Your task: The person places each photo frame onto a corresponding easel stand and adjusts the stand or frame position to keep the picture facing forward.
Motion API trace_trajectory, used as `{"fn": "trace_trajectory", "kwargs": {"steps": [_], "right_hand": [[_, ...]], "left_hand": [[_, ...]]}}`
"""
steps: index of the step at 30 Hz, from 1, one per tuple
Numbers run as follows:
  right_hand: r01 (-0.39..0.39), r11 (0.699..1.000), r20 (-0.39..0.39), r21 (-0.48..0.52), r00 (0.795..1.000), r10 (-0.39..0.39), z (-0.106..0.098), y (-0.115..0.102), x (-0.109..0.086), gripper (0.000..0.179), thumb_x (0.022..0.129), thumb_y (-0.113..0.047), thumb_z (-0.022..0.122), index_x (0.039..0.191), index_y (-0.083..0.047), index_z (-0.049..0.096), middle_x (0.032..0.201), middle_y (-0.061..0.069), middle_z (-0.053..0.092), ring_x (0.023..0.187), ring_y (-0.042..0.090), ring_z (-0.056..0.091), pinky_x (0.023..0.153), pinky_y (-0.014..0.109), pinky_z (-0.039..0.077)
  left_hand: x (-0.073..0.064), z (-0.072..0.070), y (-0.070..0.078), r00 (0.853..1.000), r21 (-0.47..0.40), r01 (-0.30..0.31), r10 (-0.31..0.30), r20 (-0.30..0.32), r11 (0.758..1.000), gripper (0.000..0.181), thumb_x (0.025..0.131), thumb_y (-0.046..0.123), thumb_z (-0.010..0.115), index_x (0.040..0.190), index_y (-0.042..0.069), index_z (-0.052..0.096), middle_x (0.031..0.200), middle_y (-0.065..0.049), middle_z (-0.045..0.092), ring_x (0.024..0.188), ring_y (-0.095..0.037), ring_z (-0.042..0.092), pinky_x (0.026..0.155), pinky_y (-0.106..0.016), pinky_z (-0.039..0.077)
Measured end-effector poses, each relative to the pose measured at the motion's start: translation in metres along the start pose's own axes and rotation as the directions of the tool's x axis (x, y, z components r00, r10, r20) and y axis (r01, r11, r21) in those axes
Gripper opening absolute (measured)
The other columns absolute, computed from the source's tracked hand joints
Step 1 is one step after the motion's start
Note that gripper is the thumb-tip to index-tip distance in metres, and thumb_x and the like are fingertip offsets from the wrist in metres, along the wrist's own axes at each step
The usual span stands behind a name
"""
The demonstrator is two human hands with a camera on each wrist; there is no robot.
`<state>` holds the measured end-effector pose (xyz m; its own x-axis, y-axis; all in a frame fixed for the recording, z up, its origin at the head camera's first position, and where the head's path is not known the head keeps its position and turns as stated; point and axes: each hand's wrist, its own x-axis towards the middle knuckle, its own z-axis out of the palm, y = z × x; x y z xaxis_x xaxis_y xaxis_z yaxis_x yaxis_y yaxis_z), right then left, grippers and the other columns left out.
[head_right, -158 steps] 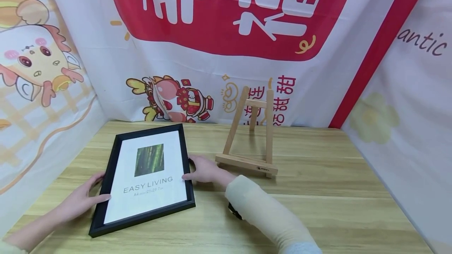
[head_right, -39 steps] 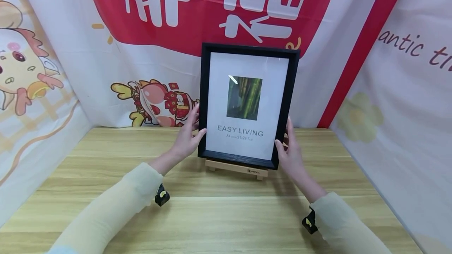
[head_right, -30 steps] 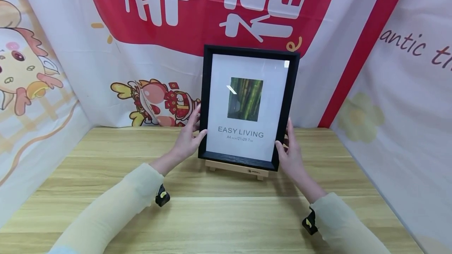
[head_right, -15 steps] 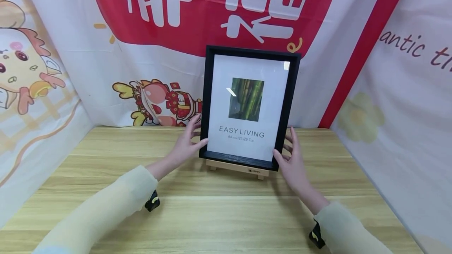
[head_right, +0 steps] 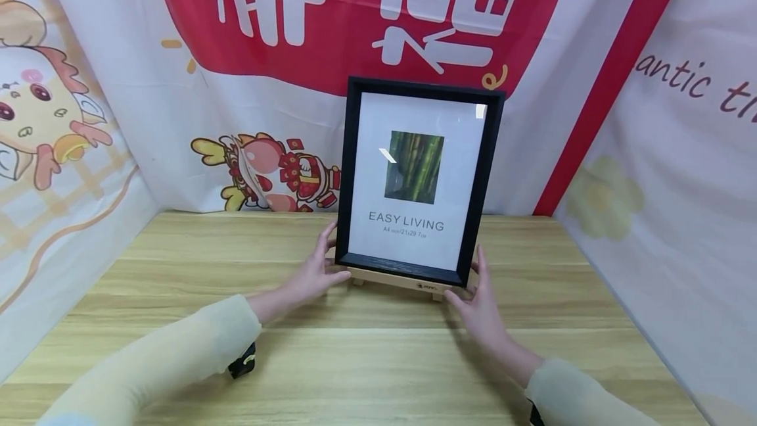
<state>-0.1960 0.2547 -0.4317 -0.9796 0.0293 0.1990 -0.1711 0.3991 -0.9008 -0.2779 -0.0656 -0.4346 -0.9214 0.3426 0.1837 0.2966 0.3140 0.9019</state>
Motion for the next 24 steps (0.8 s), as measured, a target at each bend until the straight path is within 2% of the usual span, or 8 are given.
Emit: {"fn": "trace_trajectory", "kwargs": {"steps": [3, 6, 12, 15, 18, 24], "right_hand": [[-0.013, 0.999, 0.000, 0.036, 1.000, 0.013, 0.007, 0.001, 0.002, 0.107, 0.091, 0.007, 0.062, 0.153, -0.039, -0.012, 0.151, 0.031, 0.013, 0.113, 0.050, 0.053, 0.085, 0.024, 0.051], [-0.017, 0.998, -0.014, 0.058, 1.000, 0.018, 0.012, 0.000, 0.004, 0.108, 0.090, 0.011, 0.060, 0.154, -0.038, -0.012, 0.149, 0.032, 0.015, 0.110, 0.049, 0.055, 0.081, 0.019, 0.051], [-0.029, 0.997, -0.027, 0.075, 0.999, 0.031, 0.015, -0.001, 0.006, 0.107, 0.090, 0.013, 0.058, 0.154, -0.039, -0.011, 0.147, 0.031, 0.017, 0.109, 0.047, 0.056, 0.079, 0.019, 0.052], [-0.028, 0.996, -0.022, 0.084, 0.999, 0.030, 0.016, -0.001, 0.008, 0.107, 0.090, 0.013, 0.057, 0.154, -0.038, -0.011, 0.148, 0.031, 0.017, 0.110, 0.048, 0.055, 0.079, 0.020, 0.053], [-0.026, 0.996, -0.012, 0.086, 1.000, 0.027, 0.016, -0.001, 0.009, 0.106, 0.090, 0.014, 0.057, 0.154, -0.036, -0.011, 0.148, 0.031, 0.016, 0.111, 0.049, 0.054, 0.079, 0.020, 0.053], [-0.040, 0.998, 0.011, 0.049, 0.999, 0.039, 0.018, -0.002, 0.013, 0.104, 0.091, 0.011, 0.058, 0.155, -0.035, -0.010, 0.150, 0.030, 0.016, 0.114, 0.051, 0.052, 0.084, 0.024, 0.052]], "left_hand": [[0.001, 0.004, -0.002, 1.000, -0.015, -0.006, 0.006, -0.012, 1.000, 0.110, 0.082, -0.004, 0.073, 0.153, 0.041, 0.002, 0.147, -0.024, 0.033, 0.118, -0.040, 0.053, 0.098, -0.042, 0.047], [0.002, 0.006, -0.003, 1.000, -0.043, -0.006, 0.005, -0.019, 0.999, 0.111, 0.082, -0.006, 0.072, 0.153, 0.041, 0.002, 0.144, -0.025, 0.036, 0.107, -0.038, 0.060, 0.091, -0.038, 0.052], [0.000, 0.007, 0.000, 0.999, -0.060, 0.015, -0.017, -0.028, 0.998, 0.112, 0.083, -0.007, 0.070, 0.151, 0.049, 0.001, 0.145, -0.026, 0.035, 0.108, -0.040, 0.060, 0.085, -0.036, 0.055], [-0.002, 0.007, 0.001, 0.999, -0.086, 0.032, -0.034, -0.022, 0.996, 0.113, 0.083, -0.007, 0.070, 0.150, 0.051, 0.000, 0.146, -0.027, 0.032, 0.109, -0.043, 0.058, 0.076, -0.038, 0.058], [-0.005, 0.007, 0.000, 0.999, -0.123, 0.042, -0.045, -0.018, 0.992, 0.112, 0.083, -0.009, 0.069, 0.151, 0.049, 0.000, 0.147, -0.029, 0.029, 0.110, -0.045, 0.057, 0.066, -0.039, 0.059], [-0.011, 0.006, -0.002, 0.998, -0.131, 0.055, -0.060, -0.036, 0.990, 0.110, 0.085, -0.009, 0.067, 0.152, 0.045, -0.001, 0.147, -0.029, 0.028, 0.105, -0.041, 0.060, 0.065, -0.039, 0.059]]}}
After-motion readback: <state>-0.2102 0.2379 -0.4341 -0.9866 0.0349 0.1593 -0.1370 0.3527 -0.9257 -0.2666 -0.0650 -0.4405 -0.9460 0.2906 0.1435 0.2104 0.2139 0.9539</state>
